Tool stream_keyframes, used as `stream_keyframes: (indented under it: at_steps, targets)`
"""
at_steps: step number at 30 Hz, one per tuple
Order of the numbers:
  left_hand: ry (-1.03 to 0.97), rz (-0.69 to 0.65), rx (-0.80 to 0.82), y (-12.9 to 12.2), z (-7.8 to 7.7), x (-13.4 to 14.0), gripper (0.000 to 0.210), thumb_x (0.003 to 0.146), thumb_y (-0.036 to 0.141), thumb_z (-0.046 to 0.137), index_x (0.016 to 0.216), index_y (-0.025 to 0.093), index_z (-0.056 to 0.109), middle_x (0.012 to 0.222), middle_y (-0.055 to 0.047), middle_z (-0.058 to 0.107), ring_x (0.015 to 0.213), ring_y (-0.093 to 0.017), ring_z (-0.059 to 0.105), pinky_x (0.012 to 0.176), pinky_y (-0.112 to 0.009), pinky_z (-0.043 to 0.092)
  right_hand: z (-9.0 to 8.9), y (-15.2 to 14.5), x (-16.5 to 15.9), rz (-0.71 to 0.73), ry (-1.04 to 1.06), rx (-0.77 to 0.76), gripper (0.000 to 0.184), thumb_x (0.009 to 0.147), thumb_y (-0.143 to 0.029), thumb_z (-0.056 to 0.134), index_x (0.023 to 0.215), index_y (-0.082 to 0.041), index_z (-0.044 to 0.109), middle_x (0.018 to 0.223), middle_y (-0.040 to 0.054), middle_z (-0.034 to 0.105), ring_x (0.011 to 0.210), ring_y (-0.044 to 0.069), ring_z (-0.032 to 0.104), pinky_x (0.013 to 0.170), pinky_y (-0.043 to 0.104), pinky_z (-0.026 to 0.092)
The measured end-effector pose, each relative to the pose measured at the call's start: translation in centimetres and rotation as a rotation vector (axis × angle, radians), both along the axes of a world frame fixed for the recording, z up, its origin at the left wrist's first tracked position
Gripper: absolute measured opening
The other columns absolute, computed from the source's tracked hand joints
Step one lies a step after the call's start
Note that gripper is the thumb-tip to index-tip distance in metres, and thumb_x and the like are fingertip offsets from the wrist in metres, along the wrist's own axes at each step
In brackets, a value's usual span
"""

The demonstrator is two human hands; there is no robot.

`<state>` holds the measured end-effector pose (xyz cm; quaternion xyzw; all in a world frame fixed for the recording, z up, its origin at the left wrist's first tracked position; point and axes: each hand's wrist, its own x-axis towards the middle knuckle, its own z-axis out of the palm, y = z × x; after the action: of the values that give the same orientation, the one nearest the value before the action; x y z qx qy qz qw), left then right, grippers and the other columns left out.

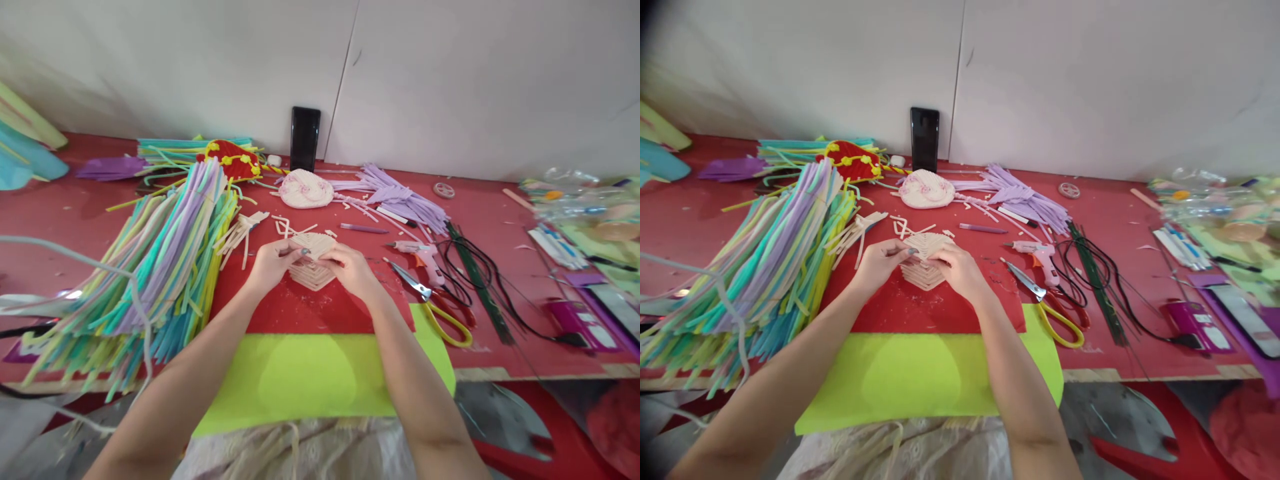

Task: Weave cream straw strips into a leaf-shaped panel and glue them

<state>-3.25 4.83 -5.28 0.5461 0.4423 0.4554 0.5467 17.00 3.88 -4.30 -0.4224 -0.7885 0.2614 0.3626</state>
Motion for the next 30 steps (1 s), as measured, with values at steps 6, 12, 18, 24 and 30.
stream_keyframes:
  at_steps: [6,12,18,24,30]
  targets:
    - [-0.066,0.024,0.004,0.2,0.1,-0.3,0.035,0.07,0.042,0.077,0.089,0.014,0.069,0.083,-0.007,0.074,0.079,-0.02,0.072,0.074,-0.03,0.057,0.5,0.2,1.0,-0.048,0.168,-0.219,0.023,0.082,-0.036,0.068,0.101,-0.023,0.073,0.098,0.0057,0.07,0.089,0.019,0.065,0.079,0.03,0.05]
    - [-0.119,0.013,0.019,-0.1,0.7,-0.3,0.032,0.07,0.037,0.078,0.089,0.014,0.067,0.085,-0.008,0.075,0.083,-0.021,0.072,0.076,-0.031,0.057,1.3,0.2,2.2,-0.111,0.289,-0.333,0.027,0.076,-0.039,0.073,0.098,-0.022,0.073,0.091,0.003,0.071,0.084,0.018,0.065,0.078,0.029,0.05]
    - [-0.118,0.05,0.028,0.0,0.9,-0.4,0.036,0.07,0.042,0.076,0.088,0.013,0.066,0.085,-0.009,0.075,0.082,-0.023,0.073,0.076,-0.034,0.058,1.5,0.3,2.4,-0.21,0.349,-0.292,0.021,0.077,-0.04,0.071,0.085,-0.02,0.072,0.078,0.0016,0.071,0.073,0.016,0.065,0.072,0.027,0.05]
    - [-0.143,0.109,0.043,0.0,0.8,-0.3,0.033,0.072,0.042,0.075,0.085,0.014,0.065,0.077,-0.007,0.074,0.077,-0.021,0.073,0.072,-0.032,0.058,0.9,0.6,2.2,-0.234,0.313,-0.279,0.021,0.077,-0.039,0.07,0.081,-0.019,0.071,0.073,0.0015,0.07,0.067,0.015,0.063,0.067,0.027,0.048]
    - [-0.072,0.131,0.067,0.1,1.0,-0.3,0.032,0.073,0.038,0.074,0.094,0.014,0.066,0.083,-0.007,0.074,0.08,-0.019,0.072,0.072,-0.028,0.057,0.9,0.7,2.3,-0.289,0.29,-0.244,0.019,0.078,-0.038,0.069,0.081,-0.019,0.07,0.078,0.0023,0.07,0.071,0.016,0.063,0.071,0.028,0.048]
